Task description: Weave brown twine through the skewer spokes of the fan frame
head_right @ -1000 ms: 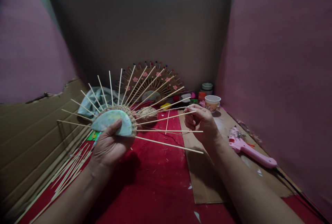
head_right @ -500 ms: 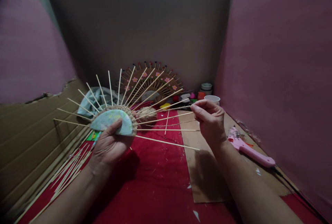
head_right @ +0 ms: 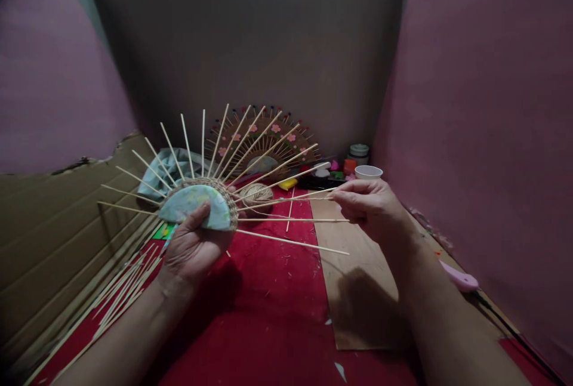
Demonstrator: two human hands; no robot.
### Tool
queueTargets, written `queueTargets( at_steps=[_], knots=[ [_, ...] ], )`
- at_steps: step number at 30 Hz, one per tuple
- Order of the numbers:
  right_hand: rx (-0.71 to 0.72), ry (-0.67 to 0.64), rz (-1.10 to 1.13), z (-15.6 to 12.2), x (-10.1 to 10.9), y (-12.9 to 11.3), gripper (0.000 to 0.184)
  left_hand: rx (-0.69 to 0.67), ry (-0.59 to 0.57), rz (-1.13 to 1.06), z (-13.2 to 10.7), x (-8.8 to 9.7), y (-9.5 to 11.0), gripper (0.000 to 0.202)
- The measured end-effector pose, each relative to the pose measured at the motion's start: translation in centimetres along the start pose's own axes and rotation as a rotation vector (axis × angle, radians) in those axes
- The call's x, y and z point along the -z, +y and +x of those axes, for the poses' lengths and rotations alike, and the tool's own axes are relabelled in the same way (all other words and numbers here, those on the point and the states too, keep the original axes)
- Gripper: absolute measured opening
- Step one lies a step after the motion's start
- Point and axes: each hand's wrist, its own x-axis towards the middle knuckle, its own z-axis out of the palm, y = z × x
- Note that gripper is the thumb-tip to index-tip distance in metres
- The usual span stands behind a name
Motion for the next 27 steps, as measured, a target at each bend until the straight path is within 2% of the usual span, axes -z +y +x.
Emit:
queueTargets(
  at_steps=[4,7,10,11,14,16,18,20,22,24,27],
  knots=[
    [-0.124,-0.117,-0.118,0.1,0.2,0.0,0.016,-0.006,0.048,-0.017,-0.2,-0.1,0.1,0.030],
    [-0.170,-0.266,-0.319,0.2,-1.1,0.8,0.018,-0.015,0.055,-0.030,-0.5,-0.4,0.3,0.029],
    [-0.082,-0.476,-0.546,-0.5,-4.1,2.3,0.015,-0.004,0.016,-0.038,-0.8,-0.5,0.2,0.030],
    [-0.046,-0.509,-0.589,-1.0,-5.3,3.0,0.016,0.007,-0.003,-0.031,-0.9,-0.5,0.1,0.031],
    [0.183,-0.515,-0.838,-2.2,-8.2,4.8,0.015,0.055,-0.032,-0.003,-1.1,-0.5,-0.4,0.032],
    [0.295,-0.447,-0.870,-2.5,-9.1,5.3,0.017,0.087,-0.016,0.007,-1.1,-0.4,-0.7,0.031],
    [0.329,-0.343,-0.723,-2.5,-9.2,5.1,0.023,0.105,0.001,0.009,-1.1,-0.3,-1.0,0.030],
    [0.264,-0.295,-0.444,-2.2,-8.8,4.4,0.036,0.097,0.004,0.007,-1.1,-0.2,-1.1,0.030],
    [0.112,-0.366,-0.103,-1.9,-8.5,3.5,0.037,0.082,0.008,0.003,-1.1,-0.1,-1.2,0.031],
    [-0.044,-0.437,0.178,-1.8,-8.5,3.0,0.030,0.082,0.025,0.000,-1.1,0.0,-1.3,0.031],
    [-0.172,-0.456,0.356,-2.2,-9.1,2.8,0.022,0.081,0.057,-0.003,-1.2,0.1,-1.6,0.030]
  ],
)
